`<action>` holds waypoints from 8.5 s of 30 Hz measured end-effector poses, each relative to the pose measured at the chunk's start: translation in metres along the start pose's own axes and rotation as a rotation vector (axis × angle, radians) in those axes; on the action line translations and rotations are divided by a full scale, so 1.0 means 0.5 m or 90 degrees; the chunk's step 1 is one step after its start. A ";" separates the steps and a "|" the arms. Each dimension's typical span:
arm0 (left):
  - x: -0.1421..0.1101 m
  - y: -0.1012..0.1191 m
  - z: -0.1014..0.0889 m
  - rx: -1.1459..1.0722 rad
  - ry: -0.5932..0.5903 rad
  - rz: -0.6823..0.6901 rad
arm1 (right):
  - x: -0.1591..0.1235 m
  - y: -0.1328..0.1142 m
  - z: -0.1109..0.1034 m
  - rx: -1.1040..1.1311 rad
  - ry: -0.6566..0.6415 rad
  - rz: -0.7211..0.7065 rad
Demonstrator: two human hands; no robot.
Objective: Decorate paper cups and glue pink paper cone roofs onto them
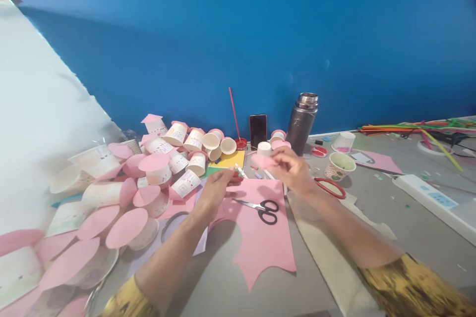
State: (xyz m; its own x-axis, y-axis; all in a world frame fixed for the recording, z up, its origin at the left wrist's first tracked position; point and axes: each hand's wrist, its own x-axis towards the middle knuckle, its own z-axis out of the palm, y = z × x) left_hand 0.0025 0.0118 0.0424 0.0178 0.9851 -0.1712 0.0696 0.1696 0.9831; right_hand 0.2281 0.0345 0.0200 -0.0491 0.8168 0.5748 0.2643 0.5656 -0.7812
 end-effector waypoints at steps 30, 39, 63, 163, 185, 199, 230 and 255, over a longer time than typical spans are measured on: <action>0.034 0.079 -0.039 0.471 -0.046 0.241 | 0.053 0.082 -0.067 0.490 0.148 0.396; -0.084 -0.026 -0.063 0.540 -0.143 0.204 | 0.017 0.055 -0.013 0.482 0.009 0.448; -0.025 -0.078 -0.075 -0.071 -0.079 -0.019 | -0.049 -0.015 0.068 0.551 -0.245 0.571; -0.049 -0.087 -0.050 0.155 -0.059 0.119 | -0.088 0.008 0.088 -0.187 -0.290 -0.108; -0.041 -0.094 -0.060 0.217 -0.076 0.164 | -0.090 0.002 0.085 -0.216 -0.281 -0.154; -0.034 -0.086 -0.078 0.280 -0.134 0.144 | -0.093 0.007 0.089 -0.229 -0.300 -0.115; -0.058 -0.090 -0.036 0.283 -0.102 0.092 | -0.072 0.029 0.071 -0.245 -0.255 -0.038; -0.055 -0.101 -0.043 0.165 -0.187 0.103 | -0.074 -0.012 0.069 -0.333 -0.079 -0.238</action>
State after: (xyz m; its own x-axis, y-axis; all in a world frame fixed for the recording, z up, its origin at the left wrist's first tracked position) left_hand -0.0231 -0.0234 -0.0012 0.3306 0.9416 -0.0638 0.2900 -0.0371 0.9563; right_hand 0.1952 0.0048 -0.0050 -0.3311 0.6009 0.7275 0.6396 0.7098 -0.2952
